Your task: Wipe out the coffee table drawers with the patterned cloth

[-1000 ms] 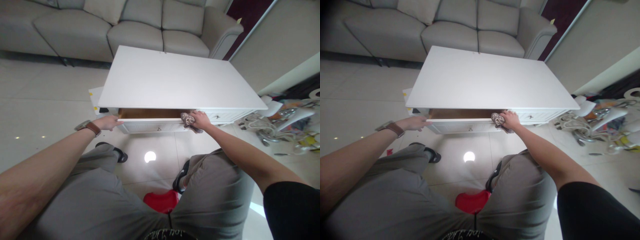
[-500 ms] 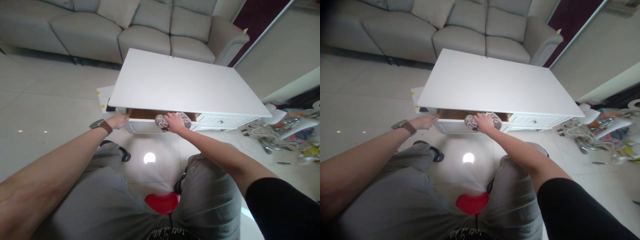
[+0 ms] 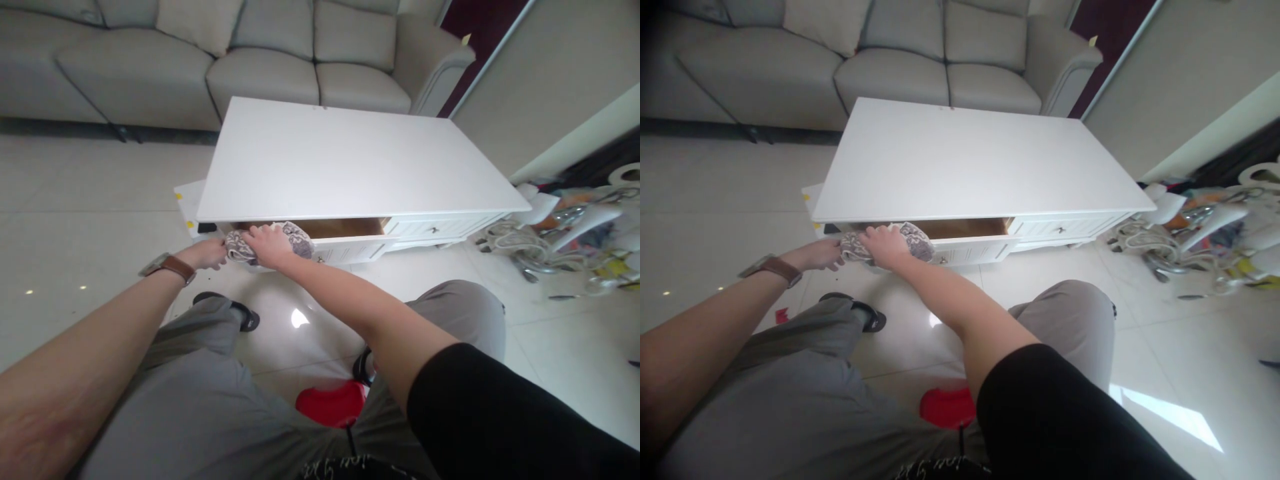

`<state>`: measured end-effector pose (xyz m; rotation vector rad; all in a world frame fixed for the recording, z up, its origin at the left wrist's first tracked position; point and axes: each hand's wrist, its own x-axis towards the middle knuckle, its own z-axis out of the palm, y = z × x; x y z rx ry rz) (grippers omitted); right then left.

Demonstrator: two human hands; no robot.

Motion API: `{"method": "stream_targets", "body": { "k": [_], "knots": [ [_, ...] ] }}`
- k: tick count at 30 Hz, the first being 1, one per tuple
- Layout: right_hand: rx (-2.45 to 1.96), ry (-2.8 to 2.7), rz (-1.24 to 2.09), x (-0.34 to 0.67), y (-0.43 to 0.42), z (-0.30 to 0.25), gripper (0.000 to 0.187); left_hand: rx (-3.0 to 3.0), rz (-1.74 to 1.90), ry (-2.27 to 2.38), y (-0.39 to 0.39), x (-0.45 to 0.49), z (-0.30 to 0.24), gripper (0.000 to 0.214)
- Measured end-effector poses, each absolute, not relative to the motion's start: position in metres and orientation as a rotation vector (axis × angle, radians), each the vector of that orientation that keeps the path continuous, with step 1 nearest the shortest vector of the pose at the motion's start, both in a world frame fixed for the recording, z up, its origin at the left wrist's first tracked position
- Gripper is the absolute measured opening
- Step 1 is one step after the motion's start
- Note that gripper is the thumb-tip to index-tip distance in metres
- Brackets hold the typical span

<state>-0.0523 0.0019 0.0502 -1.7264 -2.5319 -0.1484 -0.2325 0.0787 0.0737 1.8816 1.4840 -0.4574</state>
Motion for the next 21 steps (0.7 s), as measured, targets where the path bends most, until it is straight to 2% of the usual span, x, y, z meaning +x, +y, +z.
{"method": "stream_targets", "body": {
  "k": [3, 8, 13, 17, 21],
  "knots": [
    [-1.704, -2.599, -0.144, -0.009, -0.014, 0.053, 0.055, 1.867, -0.479, 1.542, 0.078, -0.232, 0.075, 0.065],
    [-1.796, -2.635, -0.158, 0.098, -0.054, 0.06, 0.067, 2.244, -0.456, 1.352, 0.079, -0.224, 0.077, 0.065],
    [-2.104, -2.511, -0.044, 0.213, -0.1, 0.069, 0.065, 2.305, -0.429, 1.216, 0.079, -0.217, 0.075, 0.066],
    [-2.408, -2.218, -0.06, 0.272, -0.133, 0.069, 0.058, 2.301, -0.478, 1.243, 0.079, -0.216, 0.073, 0.072],
    [-2.44, -1.768, -0.01, 0.291, -0.155, 0.05, 0.056, 2.302, -0.471, 1.218, 0.081, -0.217, 0.072, 0.075]
  ]
}}
